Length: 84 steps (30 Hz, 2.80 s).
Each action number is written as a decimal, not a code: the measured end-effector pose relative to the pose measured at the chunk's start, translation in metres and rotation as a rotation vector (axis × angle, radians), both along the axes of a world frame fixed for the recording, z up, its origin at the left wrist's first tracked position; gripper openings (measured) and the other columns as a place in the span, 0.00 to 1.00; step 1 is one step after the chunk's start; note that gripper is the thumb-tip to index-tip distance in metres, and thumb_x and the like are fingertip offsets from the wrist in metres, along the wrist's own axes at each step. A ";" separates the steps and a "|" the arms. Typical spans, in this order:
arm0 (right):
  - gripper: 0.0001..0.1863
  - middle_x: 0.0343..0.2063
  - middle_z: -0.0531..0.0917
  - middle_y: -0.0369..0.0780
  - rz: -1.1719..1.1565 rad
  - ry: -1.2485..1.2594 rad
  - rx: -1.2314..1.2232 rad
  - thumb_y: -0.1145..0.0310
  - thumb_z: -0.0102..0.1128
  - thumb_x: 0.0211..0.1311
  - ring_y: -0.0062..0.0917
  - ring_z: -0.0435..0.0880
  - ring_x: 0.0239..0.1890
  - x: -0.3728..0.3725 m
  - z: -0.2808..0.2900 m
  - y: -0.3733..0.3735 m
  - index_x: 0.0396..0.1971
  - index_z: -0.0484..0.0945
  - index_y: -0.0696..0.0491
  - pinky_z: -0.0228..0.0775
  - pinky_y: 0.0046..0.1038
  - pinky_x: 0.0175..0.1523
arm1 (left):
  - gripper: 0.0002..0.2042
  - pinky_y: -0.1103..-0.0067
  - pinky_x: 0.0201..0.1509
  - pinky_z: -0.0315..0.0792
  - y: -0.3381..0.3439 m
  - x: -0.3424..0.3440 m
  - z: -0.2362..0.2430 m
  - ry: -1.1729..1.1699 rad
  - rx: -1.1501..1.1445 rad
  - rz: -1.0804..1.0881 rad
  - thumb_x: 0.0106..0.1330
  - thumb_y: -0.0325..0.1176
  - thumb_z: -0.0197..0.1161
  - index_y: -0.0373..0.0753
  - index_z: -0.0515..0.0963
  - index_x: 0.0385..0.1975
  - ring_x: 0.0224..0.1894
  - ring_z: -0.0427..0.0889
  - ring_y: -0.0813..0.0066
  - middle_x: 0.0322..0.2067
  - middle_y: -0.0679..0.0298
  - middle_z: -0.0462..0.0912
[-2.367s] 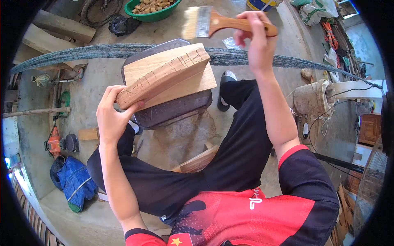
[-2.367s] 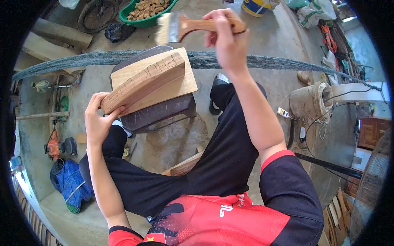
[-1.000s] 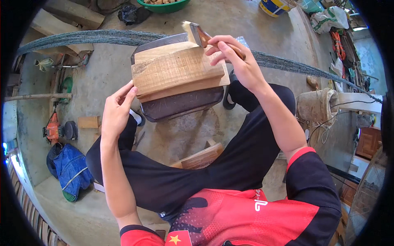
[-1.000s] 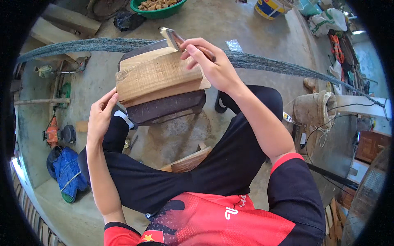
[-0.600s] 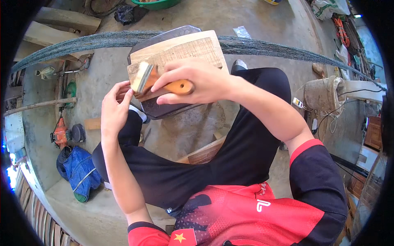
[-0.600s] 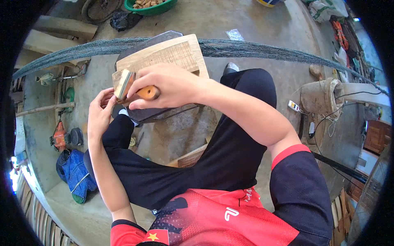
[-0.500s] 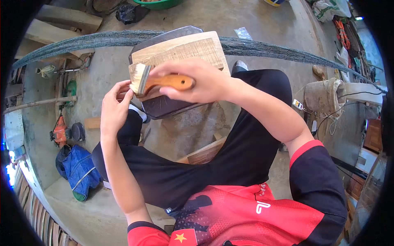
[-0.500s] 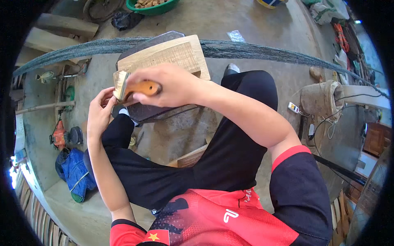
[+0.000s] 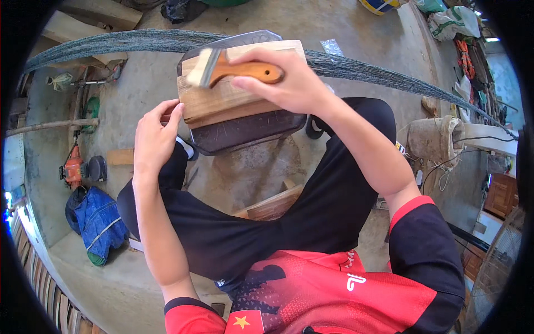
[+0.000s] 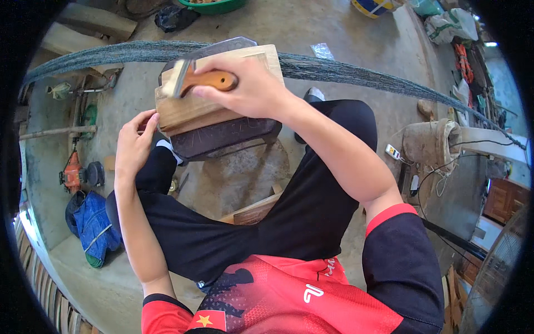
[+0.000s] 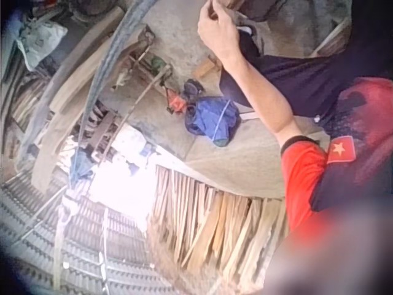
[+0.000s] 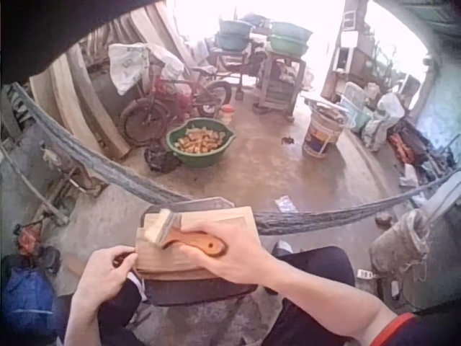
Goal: Applying a clear finish to a wooden block using a paintbrush.
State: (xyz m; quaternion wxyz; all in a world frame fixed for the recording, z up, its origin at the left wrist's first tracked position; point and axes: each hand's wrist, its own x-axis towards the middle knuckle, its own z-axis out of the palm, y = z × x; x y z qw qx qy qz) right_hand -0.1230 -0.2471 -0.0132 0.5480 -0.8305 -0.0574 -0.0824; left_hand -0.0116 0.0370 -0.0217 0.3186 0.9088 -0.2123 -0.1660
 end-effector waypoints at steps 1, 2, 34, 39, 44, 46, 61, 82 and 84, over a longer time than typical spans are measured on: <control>0.19 0.47 0.89 0.38 0.030 -0.030 -0.077 0.60 0.72 0.71 0.20 0.85 0.48 0.002 0.000 0.003 0.56 0.84 0.54 0.76 0.26 0.59 | 0.18 0.73 0.51 0.80 0.003 0.000 0.000 -0.009 0.004 0.009 0.77 0.40 0.64 0.33 0.85 0.55 0.43 0.90 0.68 0.41 0.55 0.92; 0.17 0.45 0.89 0.37 0.091 -0.011 -0.044 0.63 0.72 0.70 0.21 0.86 0.48 0.000 0.002 0.005 0.54 0.85 0.55 0.76 0.27 0.59 | 0.18 0.70 0.53 0.81 0.005 0.000 0.000 -0.018 0.007 0.018 0.75 0.43 0.65 0.35 0.86 0.53 0.45 0.92 0.62 0.43 0.52 0.92; 0.11 0.27 0.88 0.35 -0.084 0.267 0.144 0.68 0.59 0.73 0.14 0.82 0.25 -0.004 0.027 -0.052 0.39 0.89 0.56 0.68 0.16 0.30 | 0.17 0.79 0.50 0.78 0.008 0.008 -0.013 0.075 -0.048 -0.029 0.79 0.38 0.64 0.29 0.82 0.55 0.42 0.84 0.78 0.42 0.61 0.89; 0.12 0.27 0.89 0.38 -0.293 0.117 0.092 0.66 0.60 0.71 0.16 0.84 0.24 -0.001 0.023 -0.063 0.36 0.88 0.58 0.77 0.22 0.32 | 0.17 0.76 0.52 0.79 0.007 0.006 -0.013 0.076 -0.061 -0.013 0.78 0.39 0.65 0.30 0.82 0.55 0.43 0.87 0.73 0.43 0.58 0.90; 0.12 0.27 0.87 0.33 -0.207 0.235 -0.049 0.65 0.57 0.75 0.11 0.82 0.26 -0.007 0.033 -0.084 0.42 0.88 0.53 0.64 0.16 0.26 | 0.17 0.73 0.53 0.81 0.007 0.006 -0.011 0.065 -0.060 -0.012 0.77 0.40 0.65 0.32 0.83 0.54 0.44 0.91 0.69 0.43 0.54 0.92; 0.12 0.26 0.86 0.32 -0.270 0.174 -0.045 0.64 0.57 0.74 0.11 0.82 0.25 -0.006 0.022 -0.091 0.41 0.88 0.53 0.64 0.16 0.27 | 0.17 0.78 0.49 0.78 0.003 0.005 -0.011 0.079 -0.086 -0.020 0.79 0.38 0.65 0.29 0.81 0.56 0.41 0.83 0.78 0.41 0.61 0.89; 0.13 0.20 0.83 0.36 -0.192 0.023 -0.061 0.63 0.61 0.68 0.16 0.80 0.21 -0.015 0.031 -0.101 0.27 0.83 0.57 0.71 0.23 0.28 | 0.18 0.73 0.51 0.81 0.011 0.007 -0.015 0.063 -0.055 -0.002 0.77 0.41 0.65 0.31 0.83 0.54 0.41 0.90 0.70 0.42 0.54 0.92; 0.16 0.19 0.84 0.38 -0.391 0.211 -0.092 0.61 0.61 0.67 0.19 0.83 0.22 -0.016 0.031 -0.109 0.27 0.85 0.59 0.76 0.25 0.31 | 0.18 0.75 0.45 0.80 0.010 0.007 -0.015 0.085 -0.052 0.000 0.77 0.43 0.65 0.34 0.83 0.55 0.35 0.89 0.73 0.41 0.58 0.92; 0.16 0.20 0.85 0.37 -0.412 0.237 -0.088 0.61 0.61 0.67 0.19 0.84 0.22 -0.017 0.033 -0.108 0.27 0.84 0.59 0.77 0.25 0.32 | 0.18 0.75 0.45 0.80 0.009 0.006 -0.013 0.094 -0.049 0.007 0.77 0.43 0.65 0.35 0.83 0.56 0.35 0.90 0.73 0.41 0.58 0.92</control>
